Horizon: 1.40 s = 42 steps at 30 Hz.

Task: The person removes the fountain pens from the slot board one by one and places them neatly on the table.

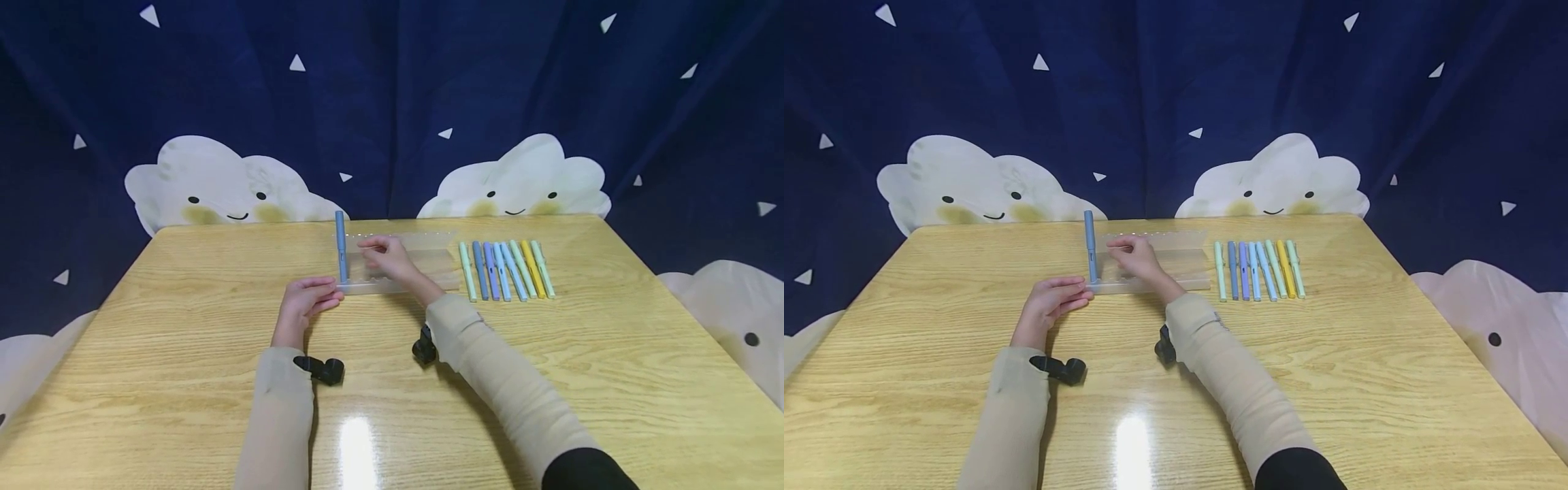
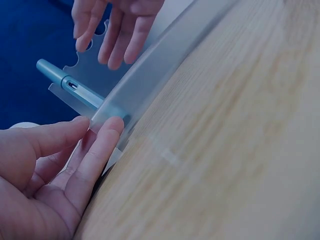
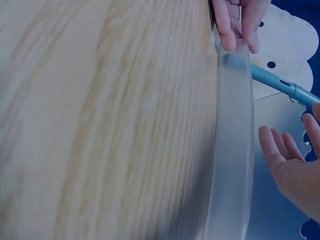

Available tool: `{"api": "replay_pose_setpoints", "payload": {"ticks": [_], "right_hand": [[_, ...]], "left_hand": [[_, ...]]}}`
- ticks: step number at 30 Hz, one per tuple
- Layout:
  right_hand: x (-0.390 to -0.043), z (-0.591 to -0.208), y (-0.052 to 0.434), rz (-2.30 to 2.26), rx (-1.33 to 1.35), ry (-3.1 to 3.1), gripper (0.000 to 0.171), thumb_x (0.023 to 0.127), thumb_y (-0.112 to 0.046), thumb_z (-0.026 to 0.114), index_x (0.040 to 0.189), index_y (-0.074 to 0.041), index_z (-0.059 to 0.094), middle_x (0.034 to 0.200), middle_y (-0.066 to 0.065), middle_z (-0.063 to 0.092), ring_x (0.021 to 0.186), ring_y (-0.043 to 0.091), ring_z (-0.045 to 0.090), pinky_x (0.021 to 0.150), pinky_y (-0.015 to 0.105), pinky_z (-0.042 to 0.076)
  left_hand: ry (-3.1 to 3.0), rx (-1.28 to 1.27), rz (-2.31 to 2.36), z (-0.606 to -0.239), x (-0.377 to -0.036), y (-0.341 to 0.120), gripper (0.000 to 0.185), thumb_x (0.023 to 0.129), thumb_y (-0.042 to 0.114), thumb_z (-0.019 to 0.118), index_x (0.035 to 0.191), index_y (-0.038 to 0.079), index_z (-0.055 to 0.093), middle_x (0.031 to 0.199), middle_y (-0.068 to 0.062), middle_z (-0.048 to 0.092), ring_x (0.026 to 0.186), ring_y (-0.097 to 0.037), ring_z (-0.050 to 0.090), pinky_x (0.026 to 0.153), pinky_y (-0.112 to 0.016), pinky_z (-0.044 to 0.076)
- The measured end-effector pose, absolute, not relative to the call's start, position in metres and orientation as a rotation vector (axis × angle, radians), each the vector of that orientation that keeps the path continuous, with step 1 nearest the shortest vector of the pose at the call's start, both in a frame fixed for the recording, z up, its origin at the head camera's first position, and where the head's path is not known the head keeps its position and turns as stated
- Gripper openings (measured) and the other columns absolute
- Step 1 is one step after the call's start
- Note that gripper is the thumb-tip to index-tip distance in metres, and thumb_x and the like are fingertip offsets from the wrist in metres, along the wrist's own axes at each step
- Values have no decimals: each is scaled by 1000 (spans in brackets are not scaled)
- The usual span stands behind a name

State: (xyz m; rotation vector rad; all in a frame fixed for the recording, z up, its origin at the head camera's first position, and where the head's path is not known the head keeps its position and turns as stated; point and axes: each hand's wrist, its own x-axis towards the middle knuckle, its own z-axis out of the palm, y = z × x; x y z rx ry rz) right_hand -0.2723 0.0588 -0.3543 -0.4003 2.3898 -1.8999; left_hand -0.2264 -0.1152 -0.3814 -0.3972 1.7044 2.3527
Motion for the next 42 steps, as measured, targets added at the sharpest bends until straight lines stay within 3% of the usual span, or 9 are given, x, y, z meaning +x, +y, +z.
{"api": "replay_pose_setpoints", "payload": {"ticks": [6,9,17,20,25,30,36,42], "right_hand": [[-273,-356,50,-1886,-439,2333,25,88,-1,51,109,12,55,107,21,55,97,36,53,80,42,51],[-273,-357,45,-1881,-465,2299,25,88,-2,52,109,11,56,107,20,55,98,38,53,80,41,51],[-270,-355,35,-1843,-501,2256,28,87,-1,53,114,9,55,110,22,54,84,22,58,77,42,52],[-269,-355,32,-1824,-520,2273,28,87,-1,53,113,9,55,111,22,53,82,17,56,74,36,54],[-271,-357,27,-1793,-554,2336,25,85,-1,56,108,9,58,93,11,57,70,18,52,56,21,49],[-270,-357,25,-1796,-556,2354,25,84,1,56,107,10,58,84,5,55,63,16,48,49,18,42],[-270,-356,26,-1794,-565,2348,25,84,2,54,107,10,58,96,14,57,70,18,51,53,18,45],[-267,-353,24,-1797,-622,2377,22,84,9,50,104,11,59,98,27,58,77,27,58,59,31,53]], "left_hand": [[1713,-401,2342,-383,-227,-115,30,86,-9,51,115,-16,49,65,-9,63,60,-17,64,63,-28,55],[1729,-414,2326,-383,-227,-115,29,87,-8,51,115,-15,49,67,-9,63,61,-17,64,63,-28,55],[1748,-424,2307,-382,-228,-115,28,87,-7,51,114,-13,51,68,-8,64,62,-17,65,63,-27,55],[1755,-430,2300,-382,-228,-114,28,87,-6,51,115,-13,51,68,-8,64,63,-17,65,63,-27,55],[1751,-424,2306,-383,-229,-113,29,87,-6,52,115,-13,51,68,-8,64,63,-17,65,62,-27,55],[1749,-430,2304,-383,-230,-113,27,86,-5,55,112,-12,52,67,-8,64,62,-17,65,61,-27,55],[1748,-398,2317,-382,-229,-114,28,87,-7,52,114,-14,51,69,-9,64,63,-18,65,62,-27,55],[1759,-425,2302,-383,-229,-115,28,86,-5,54,113,-12,53,68,-9,64,62,-17,65,62,-27,55]]}}
